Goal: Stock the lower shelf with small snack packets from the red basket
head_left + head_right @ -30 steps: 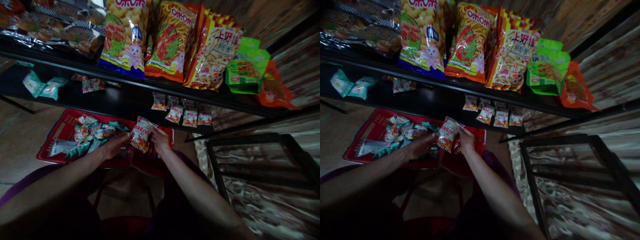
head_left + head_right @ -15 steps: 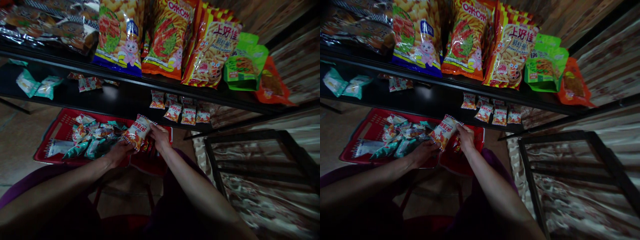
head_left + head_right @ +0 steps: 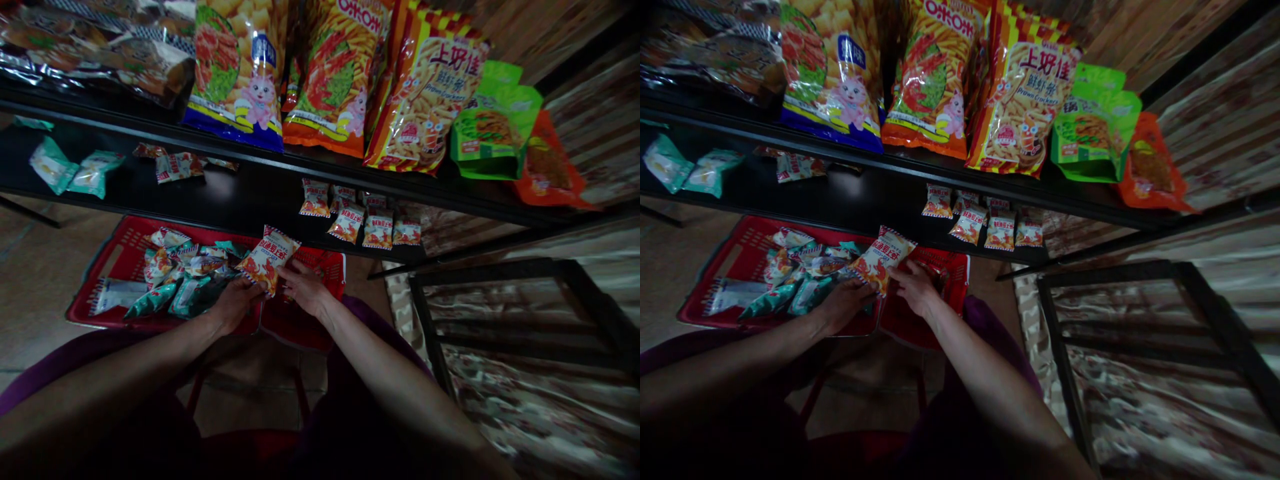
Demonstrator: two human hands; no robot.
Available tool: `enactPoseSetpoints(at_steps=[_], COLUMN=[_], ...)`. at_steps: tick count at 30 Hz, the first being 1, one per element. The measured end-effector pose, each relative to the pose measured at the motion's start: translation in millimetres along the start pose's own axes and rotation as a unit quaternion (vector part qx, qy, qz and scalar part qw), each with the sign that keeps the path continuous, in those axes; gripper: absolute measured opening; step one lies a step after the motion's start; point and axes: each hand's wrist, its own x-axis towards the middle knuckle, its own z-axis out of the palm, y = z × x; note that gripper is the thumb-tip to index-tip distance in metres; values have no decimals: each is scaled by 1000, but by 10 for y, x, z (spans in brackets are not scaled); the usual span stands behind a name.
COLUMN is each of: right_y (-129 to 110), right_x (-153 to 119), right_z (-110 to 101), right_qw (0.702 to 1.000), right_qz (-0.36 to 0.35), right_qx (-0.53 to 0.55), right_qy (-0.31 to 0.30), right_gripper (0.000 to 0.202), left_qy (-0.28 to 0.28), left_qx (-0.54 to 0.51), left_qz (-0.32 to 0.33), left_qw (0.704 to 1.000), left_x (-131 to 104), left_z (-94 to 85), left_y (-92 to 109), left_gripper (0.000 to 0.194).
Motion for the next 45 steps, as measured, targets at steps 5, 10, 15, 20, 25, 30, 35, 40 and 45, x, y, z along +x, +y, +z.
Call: enactPoseSetpoints(at_steps=[5, 10, 15, 20, 25, 30, 35, 40, 45], right_y=[45, -70, -86, -40, 13, 51, 43, 82, 93], right_x=[58, 64, 24, 2, 40, 61, 46, 39, -17], right_z=[-31, -84, -71, -32, -39, -48, -37, -17, -5], right_qw=[999, 998, 999, 999, 998, 984, 992, 973, 943], right_qz=[-41, -48, -39, -30, -50, -122, -107, -160, -203], right_qx=[23, 38, 9, -20, -35, -104, -72, -158, -260], right_qy=[24, 16, -4, -36, 2, 74, 0, 54, 45], right_gripper=[39, 40, 44, 40, 42, 43, 46, 44, 44], left_qy=[-48, -30, -30, -45, -35, -8, -24, 58, 44], left_qx=[50, 28, 87, 110, 59, 48, 79, 148, 154], left_qz=[-24, -3, 27, 25, 26, 14, 49, 160, 167], left_qw=[997, 999, 995, 993, 997, 999, 995, 974, 973], left_x=[-23, -35, 1, 10, -10, -31, -9, 67, 91], left_z=[-6, -64, -73, -55, -48, -23, -39, -42, -7], left_y=[-26, 160, 319, 263, 235, 260, 238, 179, 273], left_gripper=[25, 34, 38, 41, 31, 29, 43, 61, 58])
